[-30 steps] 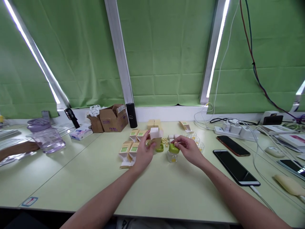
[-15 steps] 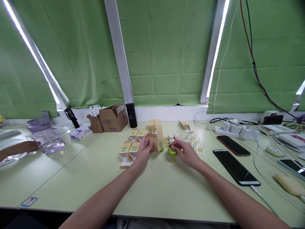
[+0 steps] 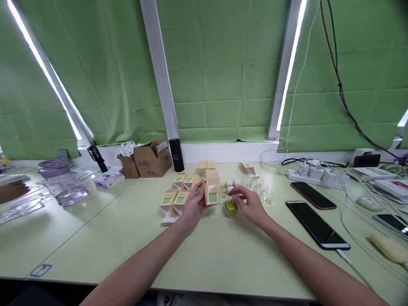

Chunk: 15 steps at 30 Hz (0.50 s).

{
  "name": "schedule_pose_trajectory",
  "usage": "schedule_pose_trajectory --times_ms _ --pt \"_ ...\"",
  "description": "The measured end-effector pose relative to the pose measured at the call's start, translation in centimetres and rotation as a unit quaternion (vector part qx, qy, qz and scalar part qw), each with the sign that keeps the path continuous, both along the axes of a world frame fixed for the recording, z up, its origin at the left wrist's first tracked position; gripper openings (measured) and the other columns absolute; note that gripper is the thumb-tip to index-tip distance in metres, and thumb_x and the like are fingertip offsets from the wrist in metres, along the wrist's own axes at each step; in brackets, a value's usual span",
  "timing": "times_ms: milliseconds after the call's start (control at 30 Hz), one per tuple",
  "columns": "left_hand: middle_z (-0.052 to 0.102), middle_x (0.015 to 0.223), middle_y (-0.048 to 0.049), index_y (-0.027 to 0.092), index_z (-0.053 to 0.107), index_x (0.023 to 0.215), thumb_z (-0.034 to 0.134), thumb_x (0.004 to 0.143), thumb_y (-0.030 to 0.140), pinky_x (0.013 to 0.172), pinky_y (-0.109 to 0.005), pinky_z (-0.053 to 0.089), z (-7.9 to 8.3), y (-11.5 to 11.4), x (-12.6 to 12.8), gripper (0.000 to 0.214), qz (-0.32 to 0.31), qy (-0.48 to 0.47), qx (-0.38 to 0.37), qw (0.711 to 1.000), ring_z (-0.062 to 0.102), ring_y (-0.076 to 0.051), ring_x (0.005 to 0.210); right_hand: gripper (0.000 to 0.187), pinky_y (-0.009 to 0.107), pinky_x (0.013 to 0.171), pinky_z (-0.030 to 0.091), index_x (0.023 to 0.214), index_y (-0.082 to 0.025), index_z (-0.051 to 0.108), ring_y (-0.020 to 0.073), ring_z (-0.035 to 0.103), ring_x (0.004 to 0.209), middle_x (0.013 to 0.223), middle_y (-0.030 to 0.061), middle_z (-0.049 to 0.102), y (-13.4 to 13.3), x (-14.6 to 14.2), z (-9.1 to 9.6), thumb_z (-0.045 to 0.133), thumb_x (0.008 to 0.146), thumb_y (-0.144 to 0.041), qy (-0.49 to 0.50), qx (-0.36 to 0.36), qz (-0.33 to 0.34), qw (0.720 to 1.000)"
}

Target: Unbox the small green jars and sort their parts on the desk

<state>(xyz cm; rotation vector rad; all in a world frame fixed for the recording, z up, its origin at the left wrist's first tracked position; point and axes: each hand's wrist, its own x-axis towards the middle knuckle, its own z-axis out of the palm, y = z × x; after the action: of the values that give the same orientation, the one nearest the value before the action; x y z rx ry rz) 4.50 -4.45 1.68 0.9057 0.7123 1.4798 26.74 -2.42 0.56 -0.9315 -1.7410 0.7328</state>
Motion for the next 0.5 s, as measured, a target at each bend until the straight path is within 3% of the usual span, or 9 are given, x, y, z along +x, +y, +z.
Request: schedule_pose_trajectory --times_ms 267,500 --pt "0.072 0.114 -0.0073 0.025 0.054 0.127 0.07 0.09 0.028 0.08 -0.045 0.065 0.8 -0.7 0.8 0.04 -0.017 0.013 -0.006 1.0 0.074 -0.025 0.098 0.025 0.045 0.1 0.048 0.106 -0.025 0.071 0.0261 0.066 0.111 0.115 0.0069 0.074 -0.1 -0.7 1.2 0.062 0.09 -0.043 0.021 0.001 -0.009 1.0" --pt "0.072 0.111 -0.0075 0.025 0.051 0.129 0.071 0.09 0.036 0.071 -0.042 0.066 2.3 -0.7 1.5 0.045 -0.03 0.044 0.013 0.998 0.074 -0.023 0.088 0.048 0.043 0.087 0.052 0.111 -0.021 0.073 0.0304 0.068 0.107 0.115 0.0126 0.075 0.0 -1.5 3.6 0.071 0.081 -0.058 0.06 -0.089 0.087 0.99"
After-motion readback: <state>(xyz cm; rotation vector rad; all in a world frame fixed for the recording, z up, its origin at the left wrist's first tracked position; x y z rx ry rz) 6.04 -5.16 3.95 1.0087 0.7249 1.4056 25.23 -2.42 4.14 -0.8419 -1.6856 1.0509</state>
